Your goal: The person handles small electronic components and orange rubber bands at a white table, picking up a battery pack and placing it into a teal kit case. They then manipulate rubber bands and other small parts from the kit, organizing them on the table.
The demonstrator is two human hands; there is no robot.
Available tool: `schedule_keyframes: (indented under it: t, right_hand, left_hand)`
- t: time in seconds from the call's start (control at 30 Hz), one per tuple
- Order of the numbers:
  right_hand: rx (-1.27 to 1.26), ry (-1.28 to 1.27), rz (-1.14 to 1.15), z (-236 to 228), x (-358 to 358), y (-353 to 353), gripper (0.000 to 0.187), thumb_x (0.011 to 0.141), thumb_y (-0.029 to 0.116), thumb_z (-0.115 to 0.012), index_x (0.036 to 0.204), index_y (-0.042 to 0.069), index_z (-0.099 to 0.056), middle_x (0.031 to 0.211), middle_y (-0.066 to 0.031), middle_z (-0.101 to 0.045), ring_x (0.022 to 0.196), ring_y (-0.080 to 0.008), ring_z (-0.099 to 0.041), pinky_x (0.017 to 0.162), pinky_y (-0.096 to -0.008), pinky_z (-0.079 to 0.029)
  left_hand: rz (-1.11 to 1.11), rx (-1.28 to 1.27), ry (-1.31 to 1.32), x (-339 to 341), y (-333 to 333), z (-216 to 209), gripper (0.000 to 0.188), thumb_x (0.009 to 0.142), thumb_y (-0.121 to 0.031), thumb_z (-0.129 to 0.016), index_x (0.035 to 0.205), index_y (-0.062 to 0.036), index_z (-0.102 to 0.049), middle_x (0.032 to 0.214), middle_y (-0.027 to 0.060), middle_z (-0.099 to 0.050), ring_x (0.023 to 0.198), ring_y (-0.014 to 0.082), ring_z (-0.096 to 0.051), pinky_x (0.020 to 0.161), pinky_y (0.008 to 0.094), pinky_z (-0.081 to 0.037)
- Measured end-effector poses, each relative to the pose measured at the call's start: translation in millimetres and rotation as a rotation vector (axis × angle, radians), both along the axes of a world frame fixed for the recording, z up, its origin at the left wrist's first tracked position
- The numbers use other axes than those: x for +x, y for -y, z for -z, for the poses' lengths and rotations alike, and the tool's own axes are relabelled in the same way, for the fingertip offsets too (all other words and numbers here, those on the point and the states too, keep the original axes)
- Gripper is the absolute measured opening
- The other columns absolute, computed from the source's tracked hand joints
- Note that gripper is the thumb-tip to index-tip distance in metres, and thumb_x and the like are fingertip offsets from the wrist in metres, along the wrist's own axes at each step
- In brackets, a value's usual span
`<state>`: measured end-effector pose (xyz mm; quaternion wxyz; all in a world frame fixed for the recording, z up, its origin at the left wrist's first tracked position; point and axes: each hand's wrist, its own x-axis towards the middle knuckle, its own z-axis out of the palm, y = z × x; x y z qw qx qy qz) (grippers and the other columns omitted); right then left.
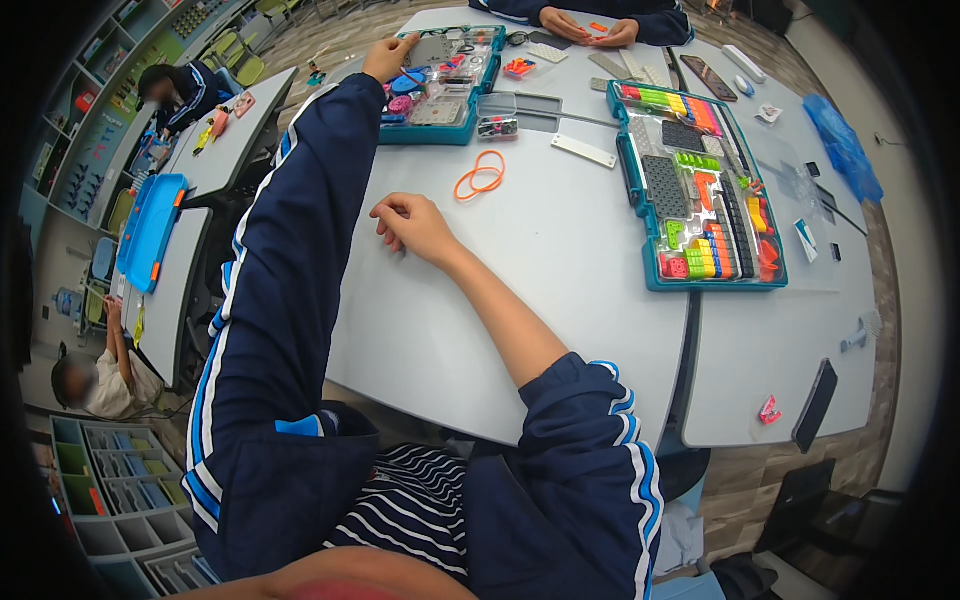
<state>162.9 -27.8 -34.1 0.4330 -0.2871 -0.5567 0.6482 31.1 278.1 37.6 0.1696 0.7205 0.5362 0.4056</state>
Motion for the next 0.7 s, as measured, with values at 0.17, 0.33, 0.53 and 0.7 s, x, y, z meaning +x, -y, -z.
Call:
schedule_keyframes:
  t: [0.17,0.33,0.53,0.7]
  right_hand:
    - [0.006,-0.002,0.000,0,0,0,0.023,0.098,0.015,-0.053,0.101,-0.002,-0.067,0.079,-0.0055,-0.065,0.064,-0.0099,-0.061,0.056,-0.0250,-0.051]
    - [-0.005,0.004,0.005,0,0,0,0.023,0.098,0.016,-0.053,0.101,-0.002,-0.067,0.079,-0.0053,-0.065,0.064,-0.0098,-0.060,0.057,-0.0249,-0.051]
    - [0.002,0.001,0.003,0,0,1,0.023,0.098,0.016,-0.054,0.101,-0.002,-0.067,0.079,-0.0055,-0.065,0.064,-0.0100,-0.061,0.057,-0.0249,-0.051]
    - [0.000,0.010,0.012,0,-1,1,0.022,0.098,0.016,-0.054,0.101,-0.002,-0.067,0.078,-0.0057,-0.065,0.063,-0.0100,-0.060,0.057,-0.0248,-0.050]
  left_hand:
    - [0.201,0.144,-0.077,0,18,-9,0.046,0.089,-0.054,-0.070,0.094,-0.0076,-0.075,0.071,0.0021,-0.063,0.064,0.0115,-0.059,0.055,0.0276,-0.048]
    - [0.318,0.035,-0.226,4,31,-18,0.041,0.090,-0.050,-0.071,0.097,-0.0099,-0.075,0.077,0.0018,-0.066,0.068,0.0101,-0.059,0.056,0.0277,-0.048]
    - [0.357,-0.009,-0.203,9,36,-27,0.041,0.091,-0.050,-0.070,0.098,-0.0100,-0.074,0.077,0.0014,-0.064,0.067,0.0102,-0.058,0.054,0.0272,-0.047]
    - [0.270,-0.042,-0.376,11,37,-24,0.041,0.090,-0.050,-0.070,0.097,-0.0099,-0.073,0.074,0.0015,-0.062,0.067,0.0105,-0.059,0.054,0.0267,-0.049]
